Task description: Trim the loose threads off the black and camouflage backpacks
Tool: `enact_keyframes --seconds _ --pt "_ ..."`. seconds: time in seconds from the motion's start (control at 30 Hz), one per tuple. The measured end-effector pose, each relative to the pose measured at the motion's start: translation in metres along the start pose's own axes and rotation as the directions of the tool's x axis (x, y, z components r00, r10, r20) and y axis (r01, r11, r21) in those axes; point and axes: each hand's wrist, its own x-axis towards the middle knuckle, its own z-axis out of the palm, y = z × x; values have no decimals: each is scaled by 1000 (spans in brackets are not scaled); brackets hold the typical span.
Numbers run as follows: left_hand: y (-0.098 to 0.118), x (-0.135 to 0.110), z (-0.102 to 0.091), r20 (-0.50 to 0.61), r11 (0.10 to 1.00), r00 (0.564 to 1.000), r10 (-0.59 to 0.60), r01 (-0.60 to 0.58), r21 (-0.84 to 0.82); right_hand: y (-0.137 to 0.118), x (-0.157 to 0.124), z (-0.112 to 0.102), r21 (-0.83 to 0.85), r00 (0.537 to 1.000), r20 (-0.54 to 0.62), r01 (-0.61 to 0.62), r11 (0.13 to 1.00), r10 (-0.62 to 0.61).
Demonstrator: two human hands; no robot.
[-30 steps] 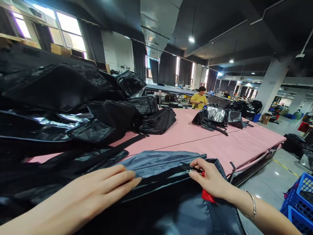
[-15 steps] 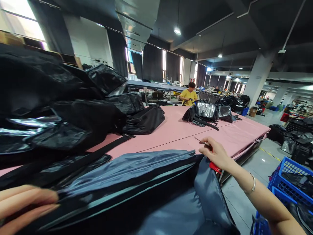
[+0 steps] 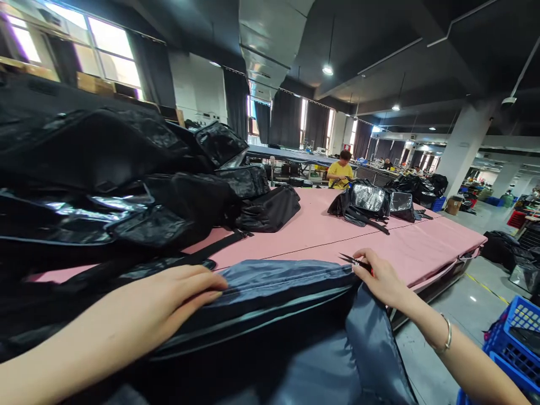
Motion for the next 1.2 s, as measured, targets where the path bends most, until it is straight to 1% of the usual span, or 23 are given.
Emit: enact_keyframes --seconds 0.1,0.17,0.2,0.23,0.27,0.3,0.37,0.4,0.5,0.63,0.7,0.87,1.03,1.2 --pt "20 25 3 188 992 982 -5 28 -123 -20 -4 6 34 997 -10 72 997 -71" --pt "28 37 7 289 982 957 10 45 -184 -34 -5 11 68 988 -12 157 985 -156" --pt "31 41 11 320 976 947 14 57 -210 -40 -4 14 75 978 -24 207 976 -205" --pt "33 44 14 327 970 945 10 70 -231 -46 -3 17 75 966 -43 257 964 -254" --pt "35 46 18 304 966 953 1 78 -247 -50 -2 20 69 952 -60 304 950 -300" --pt "36 46 22 261 963 965 -10 79 -256 -53 0 23 62 939 -70 341 938 -337" --pt "39 45 28 183 965 983 -30 77 -252 -58 5 30 56 926 -58 376 925 -373" --pt "41 44 30 180 966 983 -34 79 -246 -60 7 33 56 926 -44 377 924 -375" --pt "47 44 28 282 963 958 -50 121 -240 -66 15 41 44 934 -11 357 933 -357" --pt "54 50 24 320 921 928 -192 283 -267 -71 21 49 19 946 8 323 946 -323" --pt "52 54 26 345 888 909 -234 344 -305 -71 23 51 7 952 8 306 952 -306" --pt "42 57 36 421 842 883 -206 379 -383 -69 24 55 19 952 22 306 952 -307" --pt "41 55 37 447 807 871 -204 408 -426 -73 25 58 18 941 38 335 942 -335" --pt "41 55 38 456 807 868 -197 408 -428 -79 26 59 9 939 36 343 939 -343"
